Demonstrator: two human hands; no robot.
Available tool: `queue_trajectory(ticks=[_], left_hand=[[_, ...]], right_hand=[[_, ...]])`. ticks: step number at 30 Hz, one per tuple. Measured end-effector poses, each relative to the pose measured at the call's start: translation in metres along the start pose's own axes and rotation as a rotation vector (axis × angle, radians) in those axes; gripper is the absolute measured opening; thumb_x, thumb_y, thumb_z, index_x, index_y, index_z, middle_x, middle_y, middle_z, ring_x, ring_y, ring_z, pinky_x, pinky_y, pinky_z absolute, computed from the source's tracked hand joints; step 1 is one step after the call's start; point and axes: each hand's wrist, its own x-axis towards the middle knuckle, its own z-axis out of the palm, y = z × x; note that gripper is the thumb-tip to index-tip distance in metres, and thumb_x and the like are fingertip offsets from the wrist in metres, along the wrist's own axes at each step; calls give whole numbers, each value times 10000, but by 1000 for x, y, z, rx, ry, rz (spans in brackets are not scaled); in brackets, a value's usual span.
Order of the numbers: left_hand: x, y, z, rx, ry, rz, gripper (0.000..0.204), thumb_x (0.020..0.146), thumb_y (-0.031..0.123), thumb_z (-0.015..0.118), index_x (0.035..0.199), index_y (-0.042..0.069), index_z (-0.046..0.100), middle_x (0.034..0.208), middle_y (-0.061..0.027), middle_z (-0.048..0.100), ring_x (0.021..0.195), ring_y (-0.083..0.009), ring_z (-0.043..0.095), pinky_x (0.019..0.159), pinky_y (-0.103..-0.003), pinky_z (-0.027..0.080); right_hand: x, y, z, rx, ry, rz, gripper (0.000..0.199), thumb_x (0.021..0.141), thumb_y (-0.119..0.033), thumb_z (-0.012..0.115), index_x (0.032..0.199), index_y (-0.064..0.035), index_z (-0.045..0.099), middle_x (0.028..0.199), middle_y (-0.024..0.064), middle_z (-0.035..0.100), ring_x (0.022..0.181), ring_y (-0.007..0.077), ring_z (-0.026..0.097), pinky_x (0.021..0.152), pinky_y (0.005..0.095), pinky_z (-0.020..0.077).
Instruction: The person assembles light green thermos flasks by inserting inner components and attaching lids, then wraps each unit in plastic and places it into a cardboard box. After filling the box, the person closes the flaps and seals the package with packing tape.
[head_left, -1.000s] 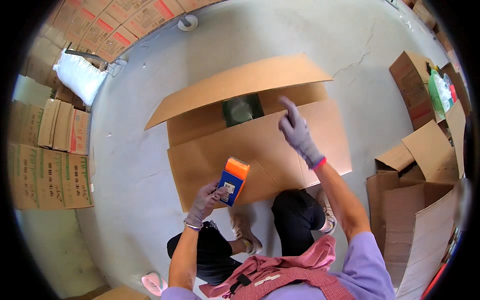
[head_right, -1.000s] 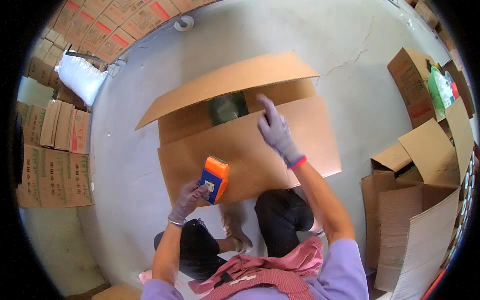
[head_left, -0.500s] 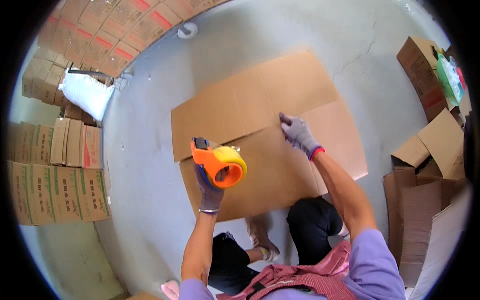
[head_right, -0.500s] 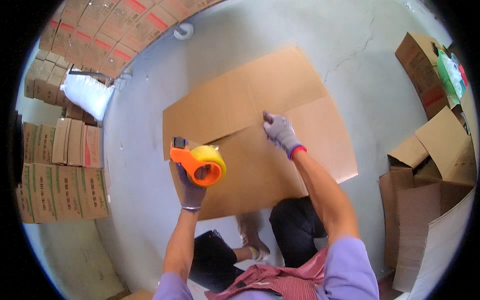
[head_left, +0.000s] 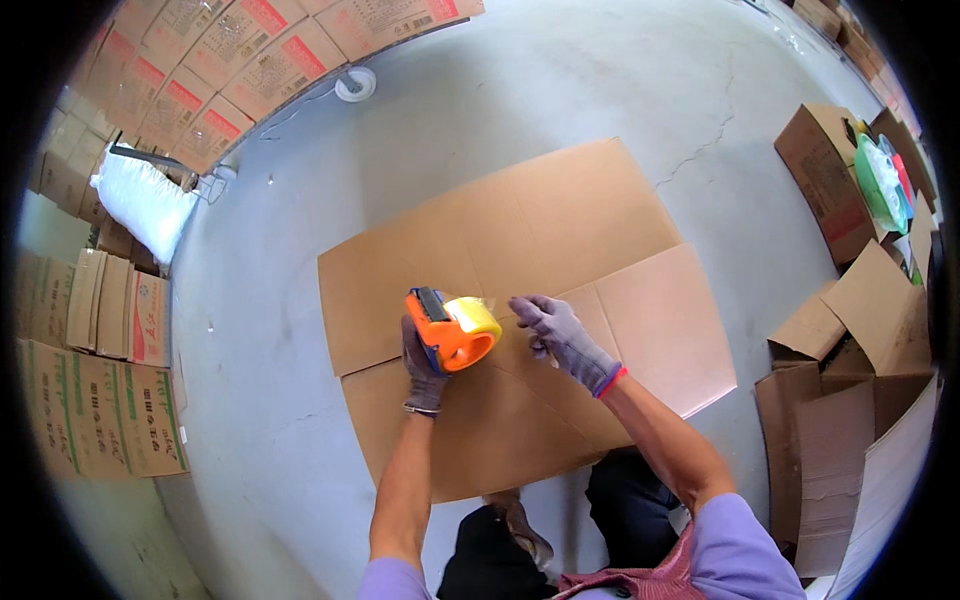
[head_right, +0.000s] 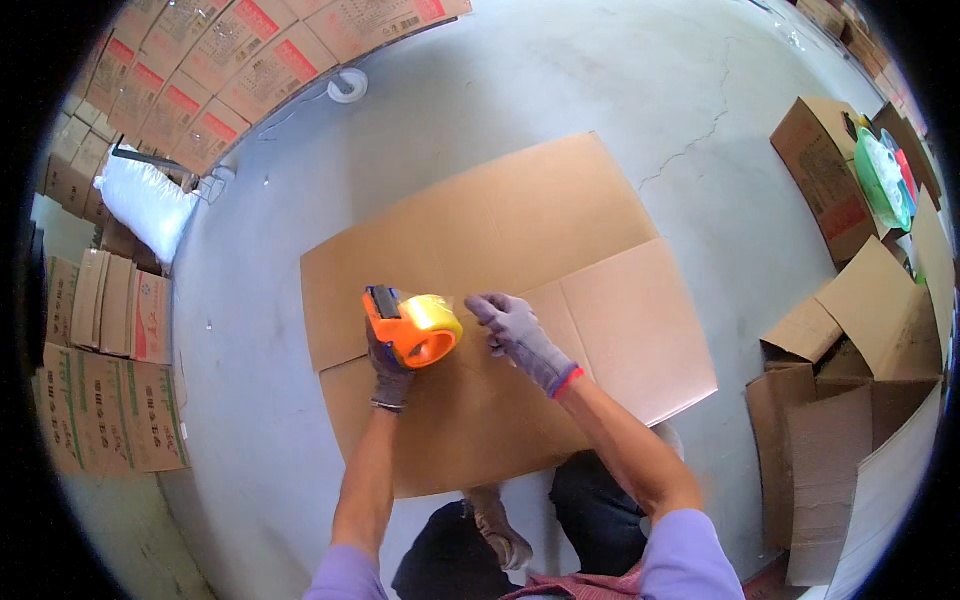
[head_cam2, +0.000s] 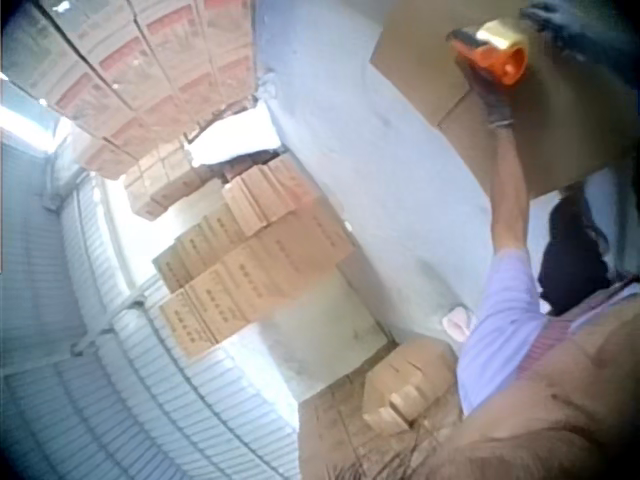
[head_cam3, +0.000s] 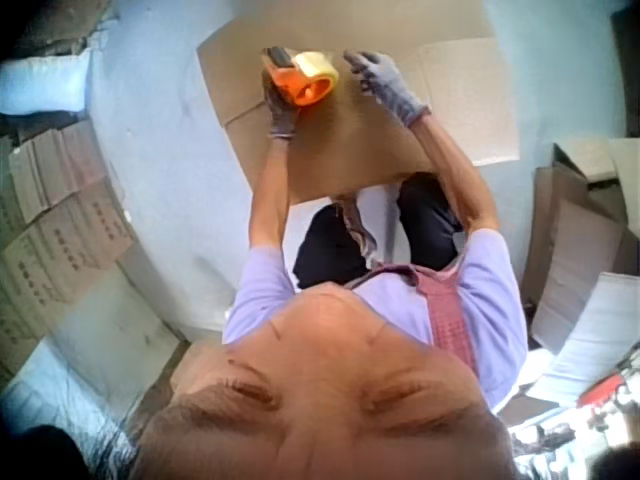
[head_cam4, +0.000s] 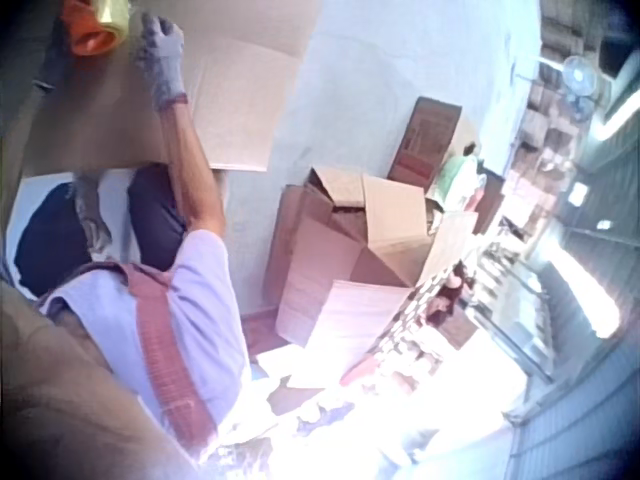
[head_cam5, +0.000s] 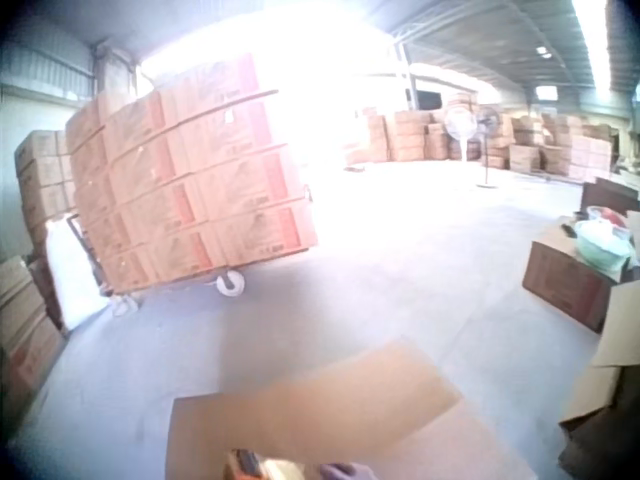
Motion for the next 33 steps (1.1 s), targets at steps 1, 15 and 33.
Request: queue_trajectory(ticks=[1, 15, 33], left_hand=[[1, 2, 2, -28, -15, -5, 485, 969, 410, 497, 1293, 51, 510, 1213, -92, 595, 1059, -230, 608, 944, -382, 483], [40, 55, 7, -257, -359, -360, 490, 1008, 383, 454, 723, -8, 534, 577, 9, 477, 574, -69, 451, 536, -276, 396], [107, 191, 203, 362, -604, -96, 577, 973, 422, 334, 751, -8, 650, 777, -236, 645, 751, -414, 628, 725, -496, 486]], right_hand=[[4, -1, 8, 21, 5, 3, 412, 905, -343, 669, 1129, -2, 612, 779, 7, 573, 486, 53, 443, 447, 233, 397], [-1, -57, -72, -617, 288, -601, 113, 908, -130, 576, 890, -23, 610, 717, 90, 623, 524, 200, 575, 535, 318, 486], [26, -87, -356, -1385, 810, -247, 240, 929, -250, 507, 1004, -44, 604, 952, 194, 691, 895, 358, 673, 747, 446, 525]])
